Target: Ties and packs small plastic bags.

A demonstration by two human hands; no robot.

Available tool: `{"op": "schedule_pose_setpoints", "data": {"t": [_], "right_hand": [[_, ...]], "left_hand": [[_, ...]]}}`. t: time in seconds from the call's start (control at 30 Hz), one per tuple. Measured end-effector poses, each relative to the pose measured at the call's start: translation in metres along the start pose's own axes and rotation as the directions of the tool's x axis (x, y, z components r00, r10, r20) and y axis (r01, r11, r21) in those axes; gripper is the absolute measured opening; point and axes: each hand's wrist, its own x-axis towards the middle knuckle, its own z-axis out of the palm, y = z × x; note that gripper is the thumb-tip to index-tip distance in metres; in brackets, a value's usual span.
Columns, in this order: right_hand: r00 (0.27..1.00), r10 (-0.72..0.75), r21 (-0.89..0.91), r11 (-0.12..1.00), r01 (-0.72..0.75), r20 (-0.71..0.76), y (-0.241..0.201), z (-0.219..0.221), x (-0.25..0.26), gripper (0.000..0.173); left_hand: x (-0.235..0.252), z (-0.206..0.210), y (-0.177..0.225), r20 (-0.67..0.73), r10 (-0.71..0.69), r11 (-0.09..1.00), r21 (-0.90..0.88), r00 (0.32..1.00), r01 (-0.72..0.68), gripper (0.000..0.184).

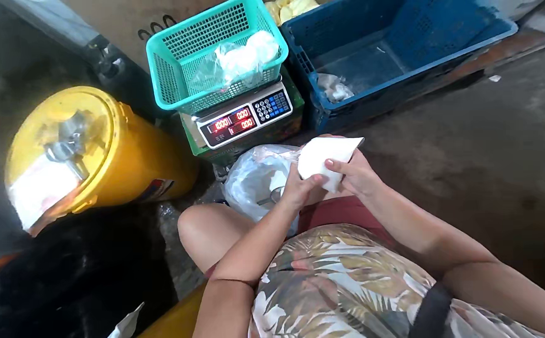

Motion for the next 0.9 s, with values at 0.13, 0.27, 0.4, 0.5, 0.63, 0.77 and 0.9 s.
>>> {"op": "schedule_pose_setpoints", "data": {"t": [0.13, 0.27, 0.4, 0.5, 0.63, 0.77, 0.9], "right_hand": [[0.999, -0.047, 0.014, 0.999, 0.046, 0.005, -0.002, 0.002, -0.002, 0.077], [0.999, -0.023, -0.095, 0.995, 0.026, 0.039, -0.001, -0.004, 0.001, 0.079], [0.997, -0.028, -0.107, 0.994, 0.035, 0.072, 0.0, -0.009, 0.004, 0.077], [0.997, -0.001, -0.14, 0.99, 0.011, 0.074, -0.005, -0.013, 0.007, 0.082], [0.969, 0.097, -0.361, 0.933, -0.009, 0.226, -0.029, -0.027, 0.013, 0.072], [0.888, 0.327, -0.535, 0.837, -0.112, 0.325, -0.045, -0.033, 0.016, 0.06], [0.934, 0.295, -0.655, 0.75, -0.095, 0.203, -0.027, -0.024, 0.008, 0.053]], "left_hand": [[0.003, 0.004, 0.007, 0.048, -0.042, 0.998, -0.052, 0.998, 0.044, 0.097], [0.003, 0.002, 0.007, 0.006, -0.077, 0.993, -0.089, 0.997, 0.077, 0.079], [0.005, -0.005, 0.008, -0.096, -0.072, 0.997, -0.025, 0.993, 0.07, 0.061], [0.005, -0.011, 0.012, -0.124, -0.07, 0.994, 0.07, 0.99, 0.079, 0.066], [0.006, -0.018, 0.024, -0.122, -0.129, 0.977, 0.156, 0.984, 0.147, 0.075], [0.008, -0.018, 0.037, -0.077, -0.216, 0.927, 0.297, 0.973, 0.229, 0.058], [0.009, -0.01, 0.037, -0.093, -0.271, 0.813, 0.511, 0.958, 0.279, 0.06]]}}
